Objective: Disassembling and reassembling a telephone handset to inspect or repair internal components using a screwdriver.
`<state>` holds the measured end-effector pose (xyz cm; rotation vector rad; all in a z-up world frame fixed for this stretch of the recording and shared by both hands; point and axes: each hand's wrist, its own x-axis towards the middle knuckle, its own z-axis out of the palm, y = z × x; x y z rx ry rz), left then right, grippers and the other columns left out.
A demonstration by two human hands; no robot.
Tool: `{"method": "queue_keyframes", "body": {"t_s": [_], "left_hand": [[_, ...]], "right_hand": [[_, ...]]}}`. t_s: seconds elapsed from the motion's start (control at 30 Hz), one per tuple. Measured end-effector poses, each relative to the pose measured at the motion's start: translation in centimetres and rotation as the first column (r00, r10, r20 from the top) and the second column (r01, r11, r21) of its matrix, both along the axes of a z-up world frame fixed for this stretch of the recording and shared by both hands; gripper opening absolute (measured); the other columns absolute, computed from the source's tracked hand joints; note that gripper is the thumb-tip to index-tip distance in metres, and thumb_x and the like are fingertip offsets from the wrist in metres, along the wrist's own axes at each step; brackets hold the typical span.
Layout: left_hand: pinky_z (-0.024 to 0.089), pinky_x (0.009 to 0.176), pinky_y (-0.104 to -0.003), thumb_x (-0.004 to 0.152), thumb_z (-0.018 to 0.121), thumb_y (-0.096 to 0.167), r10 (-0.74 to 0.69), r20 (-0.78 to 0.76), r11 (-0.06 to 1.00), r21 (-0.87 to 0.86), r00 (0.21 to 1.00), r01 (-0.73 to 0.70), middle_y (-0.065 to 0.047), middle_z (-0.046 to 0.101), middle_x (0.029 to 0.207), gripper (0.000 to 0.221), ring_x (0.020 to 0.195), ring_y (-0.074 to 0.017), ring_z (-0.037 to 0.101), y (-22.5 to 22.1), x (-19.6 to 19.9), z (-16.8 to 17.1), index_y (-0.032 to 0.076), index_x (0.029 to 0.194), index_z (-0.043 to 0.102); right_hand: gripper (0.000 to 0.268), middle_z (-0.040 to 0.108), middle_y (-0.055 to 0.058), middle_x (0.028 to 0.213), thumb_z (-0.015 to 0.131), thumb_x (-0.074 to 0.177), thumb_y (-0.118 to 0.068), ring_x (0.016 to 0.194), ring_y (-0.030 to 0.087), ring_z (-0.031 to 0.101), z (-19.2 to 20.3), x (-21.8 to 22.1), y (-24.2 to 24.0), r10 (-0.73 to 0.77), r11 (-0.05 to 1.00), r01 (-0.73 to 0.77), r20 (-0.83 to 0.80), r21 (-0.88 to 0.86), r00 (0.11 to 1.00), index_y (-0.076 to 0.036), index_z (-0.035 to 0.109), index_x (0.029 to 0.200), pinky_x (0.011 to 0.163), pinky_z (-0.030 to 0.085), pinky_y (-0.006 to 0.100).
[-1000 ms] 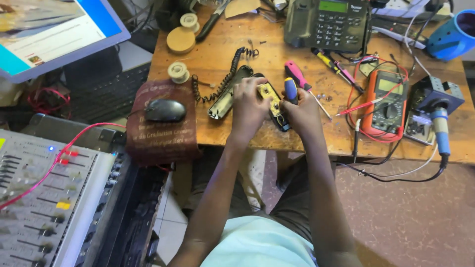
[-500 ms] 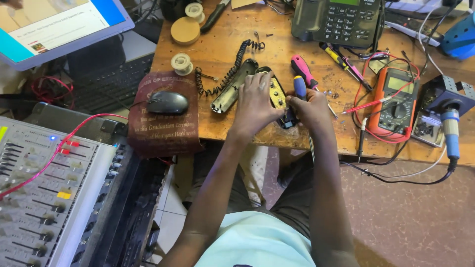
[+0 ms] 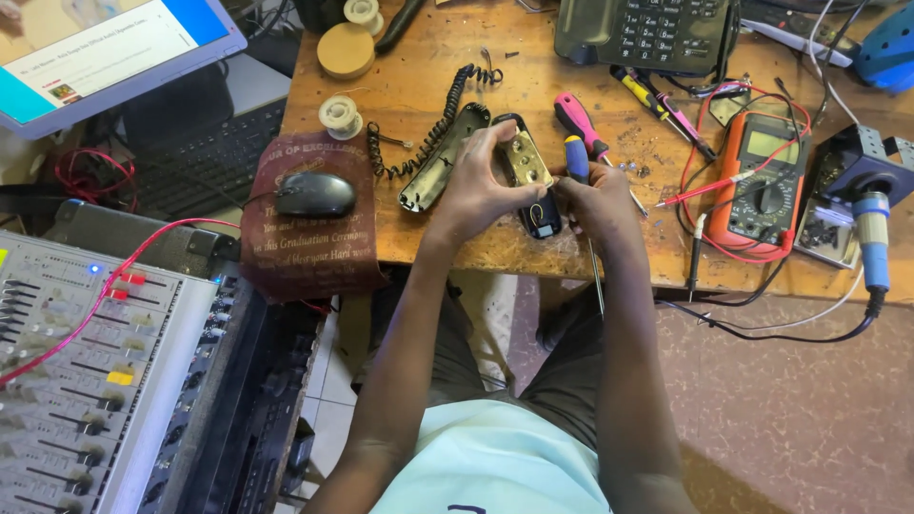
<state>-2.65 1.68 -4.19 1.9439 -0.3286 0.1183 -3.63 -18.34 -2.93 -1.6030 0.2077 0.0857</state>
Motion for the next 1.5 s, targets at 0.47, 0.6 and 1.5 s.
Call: {"method": "queue_keyframes", "body": {"t_s": [0.47, 0.6, 1.5], "left_hand": [[0.037, 0.123, -0.062, 0.089, 0.091, 0.050, -0.245, -0.153, 0.721, -0.689, 0.957, 0.075, -0.031, 0.056, 0.146, 0.097, 0.140, -0.0418, 0.053, 0.8, -0.3, 2.0, -0.004, 0.158, 0.049], [0.044, 0.122, -0.056, 0.100, 0.082, 0.057, -0.470, -0.045, 0.354, -0.925, 0.882, 0.141, -0.030, 0.055, 0.148, 0.089, 0.138, -0.0449, 0.054, 1.3, 2.2, -3.3, -0.002, 0.158, 0.048], [0.055, 0.115, -0.059, 0.106, 0.059, 0.063, -0.618, -0.111, 0.290, -0.952, 0.779, 0.094, -0.038, 0.056, 0.146, 0.088, 0.133, -0.0505, 0.062, 0.2, -0.1, -0.6, -0.007, 0.156, 0.043]], "right_hand": [[0.015, 0.054, 0.007, 0.057, 0.076, 0.093, -0.005, 0.039, 0.007, 0.049, -0.4, -0.8, 0.1, 0.033, 0.993, -0.038, 0.051, 0.111, 0.998, 0.005, 0.076, 0.105, 0.030, 0.037, 0.020], [0.016, 0.054, 0.007, 0.059, 0.078, 0.095, -0.005, 0.040, 0.008, 0.049, -1.0, -0.4, -0.1, 0.026, 0.993, -0.030, 0.037, 0.114, 0.999, 0.004, 0.075, 0.107, 0.030, 0.037, 0.022], [0.051, 0.071, 0.003, 0.095, 0.105, 0.084, -0.028, 0.082, 0.005, 0.061, 5.1, -2.7, 1.9, 0.027, 0.976, 0.051, 0.354, -0.210, 0.935, -0.009, 0.074, 0.119, 0.077, 0.055, 0.020]]}}
